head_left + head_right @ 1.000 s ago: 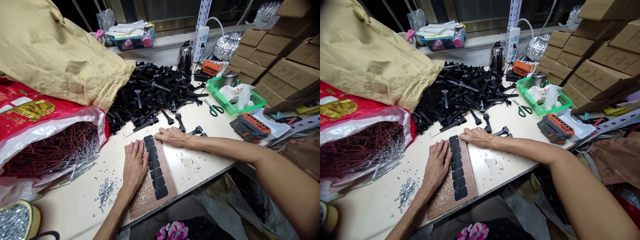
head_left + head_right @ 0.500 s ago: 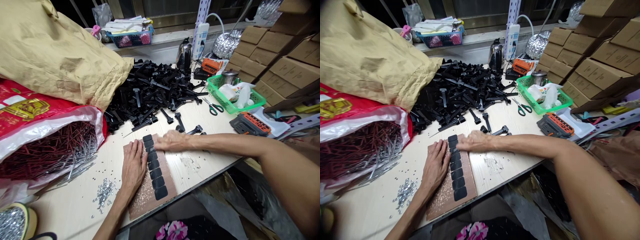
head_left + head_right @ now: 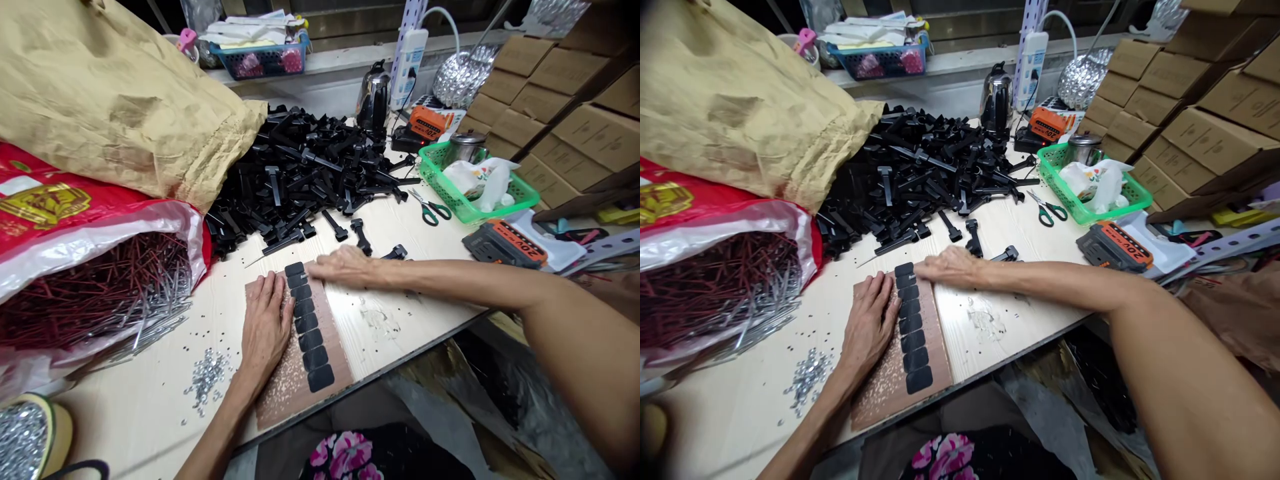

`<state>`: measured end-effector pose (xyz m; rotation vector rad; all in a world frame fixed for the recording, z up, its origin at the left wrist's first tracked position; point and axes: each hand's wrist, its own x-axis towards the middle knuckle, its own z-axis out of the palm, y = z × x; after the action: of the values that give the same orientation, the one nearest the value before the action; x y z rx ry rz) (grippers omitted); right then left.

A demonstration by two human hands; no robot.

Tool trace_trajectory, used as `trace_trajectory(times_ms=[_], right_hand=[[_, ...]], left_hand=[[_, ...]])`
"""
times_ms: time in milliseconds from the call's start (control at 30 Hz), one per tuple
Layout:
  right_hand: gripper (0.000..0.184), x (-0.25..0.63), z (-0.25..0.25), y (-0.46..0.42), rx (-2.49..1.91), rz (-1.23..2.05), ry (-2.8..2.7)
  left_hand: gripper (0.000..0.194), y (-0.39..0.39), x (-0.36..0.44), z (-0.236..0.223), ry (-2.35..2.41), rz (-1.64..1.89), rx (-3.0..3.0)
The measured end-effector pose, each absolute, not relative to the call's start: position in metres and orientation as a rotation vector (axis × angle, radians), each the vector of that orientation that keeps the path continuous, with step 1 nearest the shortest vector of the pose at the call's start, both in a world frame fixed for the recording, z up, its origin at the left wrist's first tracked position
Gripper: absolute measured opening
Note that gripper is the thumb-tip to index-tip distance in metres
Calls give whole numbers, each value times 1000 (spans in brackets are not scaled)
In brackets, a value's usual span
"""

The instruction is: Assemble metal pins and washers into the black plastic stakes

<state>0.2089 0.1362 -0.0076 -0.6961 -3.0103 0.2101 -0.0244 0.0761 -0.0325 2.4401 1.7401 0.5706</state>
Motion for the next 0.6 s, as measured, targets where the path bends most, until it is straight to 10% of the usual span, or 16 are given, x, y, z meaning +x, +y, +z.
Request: trace_trajectory(times_ms=[333,600], right_hand=[[21,212,-6,102,-615,46,-3017],[38,209,16,86,-1042,184,-2564]], left_hand=[[48,70,-20,-17,1715,760,2246],[41,28,17,28,1425,1174,925]])
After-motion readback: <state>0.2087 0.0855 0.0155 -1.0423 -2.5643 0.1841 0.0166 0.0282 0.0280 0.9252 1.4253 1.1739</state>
